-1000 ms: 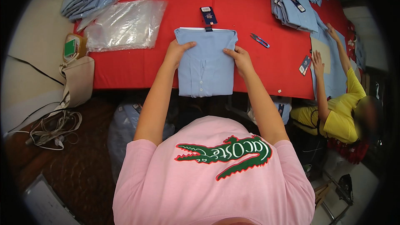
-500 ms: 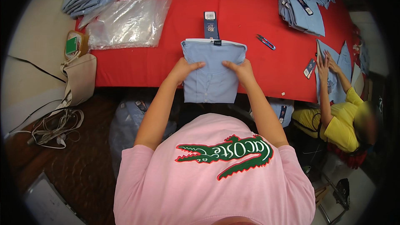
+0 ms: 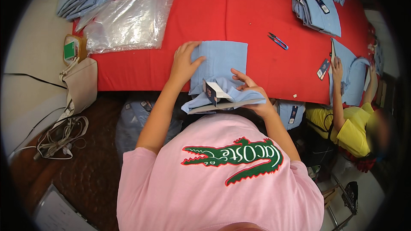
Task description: The person places folded shirts into plastic bags, seals the bags by removing the adhesive strip, and hands the packaged shirts to another person.
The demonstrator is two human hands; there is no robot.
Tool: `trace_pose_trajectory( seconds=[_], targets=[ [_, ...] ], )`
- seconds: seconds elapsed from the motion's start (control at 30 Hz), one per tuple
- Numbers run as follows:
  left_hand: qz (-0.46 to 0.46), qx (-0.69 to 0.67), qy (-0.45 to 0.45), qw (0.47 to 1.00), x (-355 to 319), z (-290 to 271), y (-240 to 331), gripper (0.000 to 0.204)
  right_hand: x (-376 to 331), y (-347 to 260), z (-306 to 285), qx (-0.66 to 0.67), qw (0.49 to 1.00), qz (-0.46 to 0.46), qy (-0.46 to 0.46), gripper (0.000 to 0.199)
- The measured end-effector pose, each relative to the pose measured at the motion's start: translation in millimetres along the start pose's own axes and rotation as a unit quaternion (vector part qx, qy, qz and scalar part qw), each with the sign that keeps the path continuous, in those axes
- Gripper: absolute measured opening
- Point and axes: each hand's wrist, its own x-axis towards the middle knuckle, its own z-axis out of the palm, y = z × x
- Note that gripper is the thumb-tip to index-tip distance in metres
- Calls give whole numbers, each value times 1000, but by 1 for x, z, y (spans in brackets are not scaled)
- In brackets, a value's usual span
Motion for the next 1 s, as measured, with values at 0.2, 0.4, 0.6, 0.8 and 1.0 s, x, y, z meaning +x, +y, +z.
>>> trace_pose_trajectory(
  seconds=[0.2, 0.4, 0.6, 0.8, 1.0],
  targets=[
    [74, 121, -167, 976, 55, 19, 9, 39, -3, -6, -8, 129, 980, 16, -153, 33],
    [39, 79, -163, 983, 110, 23, 9, 30, 16, -19, -4, 104, 972, 182, 105, 29],
    [48, 113, -96, 988, 178, 8, 10, 24, 93, -44, -25, 121, 975, 118, 144, 27],
    [267, 270, -115, 918, 163, -7, 8, 67, 91, -37, -54, 46, 991, 54, -111, 27],
    [306, 241, -314, 866, 95, -3, -6, 90, 63, -31, -30, 37, 982, 0, -185, 32]
  ],
)
